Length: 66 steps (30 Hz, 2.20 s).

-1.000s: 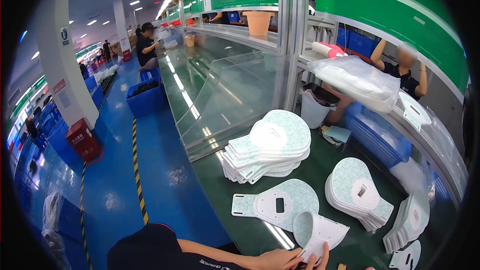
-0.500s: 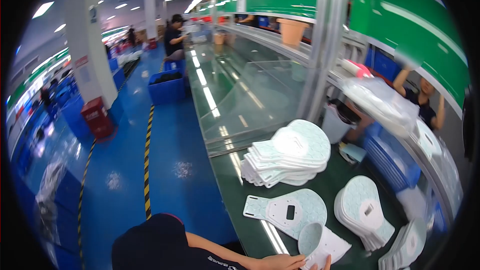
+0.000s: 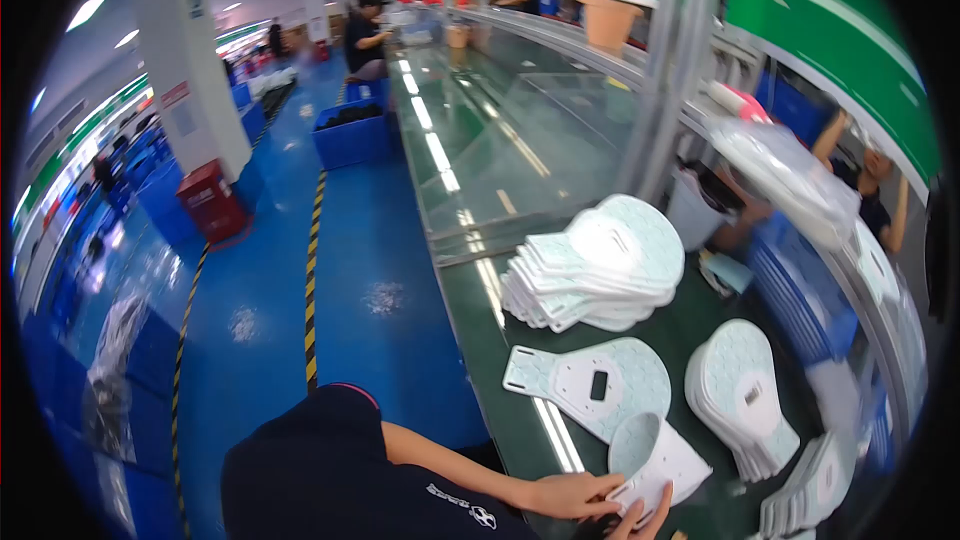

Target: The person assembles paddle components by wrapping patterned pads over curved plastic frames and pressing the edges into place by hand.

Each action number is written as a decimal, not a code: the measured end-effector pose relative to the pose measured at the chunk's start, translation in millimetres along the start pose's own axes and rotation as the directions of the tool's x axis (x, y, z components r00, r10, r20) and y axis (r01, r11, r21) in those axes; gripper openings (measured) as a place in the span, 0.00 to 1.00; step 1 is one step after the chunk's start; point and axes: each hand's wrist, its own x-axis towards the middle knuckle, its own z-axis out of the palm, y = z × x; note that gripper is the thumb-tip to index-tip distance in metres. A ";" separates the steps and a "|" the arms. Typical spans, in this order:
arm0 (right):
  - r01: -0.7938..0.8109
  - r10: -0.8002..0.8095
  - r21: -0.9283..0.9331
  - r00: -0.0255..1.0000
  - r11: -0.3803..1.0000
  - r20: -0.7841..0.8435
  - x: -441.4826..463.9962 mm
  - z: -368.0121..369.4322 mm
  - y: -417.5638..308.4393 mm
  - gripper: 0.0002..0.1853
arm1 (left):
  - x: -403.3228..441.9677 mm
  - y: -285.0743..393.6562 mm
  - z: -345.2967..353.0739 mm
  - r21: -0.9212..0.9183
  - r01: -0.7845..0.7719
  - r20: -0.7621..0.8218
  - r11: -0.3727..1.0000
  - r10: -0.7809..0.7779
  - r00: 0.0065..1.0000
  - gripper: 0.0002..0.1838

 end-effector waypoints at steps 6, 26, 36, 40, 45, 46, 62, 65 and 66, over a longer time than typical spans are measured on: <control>-0.042 0.042 -0.003 0.997 0.999 -0.071 2.6 -0.4 2.6 0.20 | 2.6 -0.7 1.3 -0.032 0.109 -0.013 0.994 -0.110 0.994 0.11; 0.161 -0.161 -0.020 0.986 0.987 -0.034 5.1 3.2 17.7 0.21 | 7.9 -7.2 12.4 -0.099 0.075 -0.147 0.992 -0.089 0.985 0.11; 0.214 -0.218 -0.064 0.974 0.975 -0.062 5.3 3.3 18.0 0.21 | 5.5 -5.9 9.9 0.078 0.070 -0.114 0.995 -0.060 0.992 0.05; 0.170 -0.167 0.030 0.982 0.985 -0.085 6.4 1.6 14.2 0.21 | 4.1 -9.5 12.6 0.072 -0.036 -0.116 0.997 0.044 0.992 0.05; 0.142 -0.140 0.041 0.989 0.989 -0.047 5.7 1.3 13.5 0.20 | 4.0 -2.1 9.5 -0.058 0.020 -0.102 0.998 -0.026 0.994 0.06; 0.184 -0.182 0.029 0.981 0.983 -0.069 6.3 1.9 14.4 0.20 | 4.5 -2.5 8.1 -0.132 0.062 -0.090 0.989 -0.074 0.993 0.06; 0.150 -0.149 0.023 0.988 0.988 -0.049 4.3 2.9 14.5 0.21 | 4.1 -10.1 9.6 -0.124 0.050 -0.090 0.991 -0.061 0.994 0.07; 0.243 -0.243 -0.012 0.964 0.970 -0.111 6.3 3.1 11.9 0.21 | 2.4 0.5 7.9 -0.187 0.000 -0.068 0.982 -0.013 0.998 0.08; 0.132 -0.123 0.114 0.989 0.985 -0.085 5.4 -2.6 2.1 0.20 | 1.4 11.6 2.5 -0.168 -0.027 -0.012 0.985 0.026 1.000 0.09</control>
